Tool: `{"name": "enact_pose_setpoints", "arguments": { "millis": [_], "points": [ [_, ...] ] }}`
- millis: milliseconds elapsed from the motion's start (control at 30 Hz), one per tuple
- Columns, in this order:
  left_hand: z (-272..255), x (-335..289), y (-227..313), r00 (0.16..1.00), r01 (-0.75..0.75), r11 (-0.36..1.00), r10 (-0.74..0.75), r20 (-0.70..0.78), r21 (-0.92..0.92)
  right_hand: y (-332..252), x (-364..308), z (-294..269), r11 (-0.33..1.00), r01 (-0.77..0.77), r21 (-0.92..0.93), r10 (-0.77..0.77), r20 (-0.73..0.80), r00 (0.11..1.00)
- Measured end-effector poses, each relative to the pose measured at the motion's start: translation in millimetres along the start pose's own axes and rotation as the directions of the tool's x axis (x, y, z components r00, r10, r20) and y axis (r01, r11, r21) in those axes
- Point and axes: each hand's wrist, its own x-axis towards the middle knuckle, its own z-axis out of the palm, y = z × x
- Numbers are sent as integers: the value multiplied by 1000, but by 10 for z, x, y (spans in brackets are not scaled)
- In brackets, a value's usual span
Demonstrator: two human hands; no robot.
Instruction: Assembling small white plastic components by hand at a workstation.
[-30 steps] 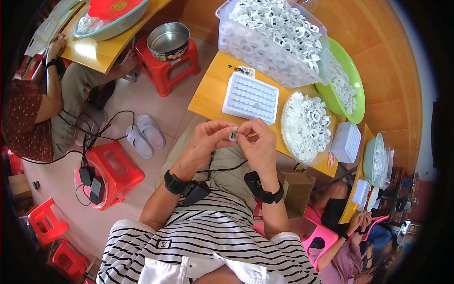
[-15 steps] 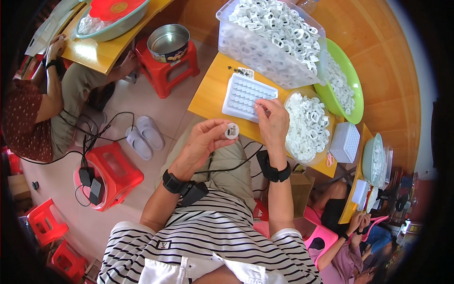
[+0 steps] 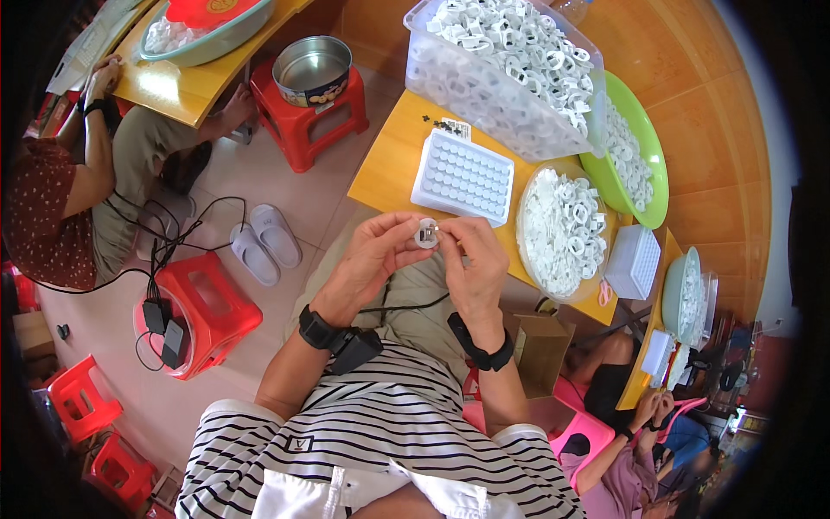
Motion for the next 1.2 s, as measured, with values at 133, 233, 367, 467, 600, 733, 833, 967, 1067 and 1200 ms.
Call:
{"name": "enact_pose_setpoints", "arguments": {
  "millis": [133,233,367,467,600,733,833,967,1067,1200],
  "points": [
    [18,-19,-7,1000,-20,1000,20,5,16,13,-64,20,996,77,-38,-78,-16,997],
    [27,-32,-7,1000,-25,999,25,-1,45,46,-82,29,996,80,-33,-80,-13,997],
    [38,-52,-9,999,-25,998,27,-20,65,-28,-80,-1,999,-15,51,14,18,1000],
    [63,-59,-4,999,-25,997,27,-21,78,-18,-83,-21,996,-51,75,49,29,998],
    [45,-57,-19,999,-44,995,45,-16,87,58,-73,-11,998,61,11,-62,39,997],
    [44,-50,-22,998,-56,995,57,-11,84,36,-45,-15,985,148,-86,-143,66,988],
    [84,-53,1,998,-54,995,55,-10,80,67,-63,9,970,222,-95,-222,15,975],
    [88,-44,-3,999,-35,996,36,-16,87,104,-84,0,970,218,-109,-217,16,976],
    [58,-47,-21,999,-31,993,35,-31,111,112,-65,-24,966,242,-92,-237,65,969],
    [30,-32,-64,998,-58,987,62,-21,150,103,-50,-64,999,47,20,-50,168,985]
  ]
}}
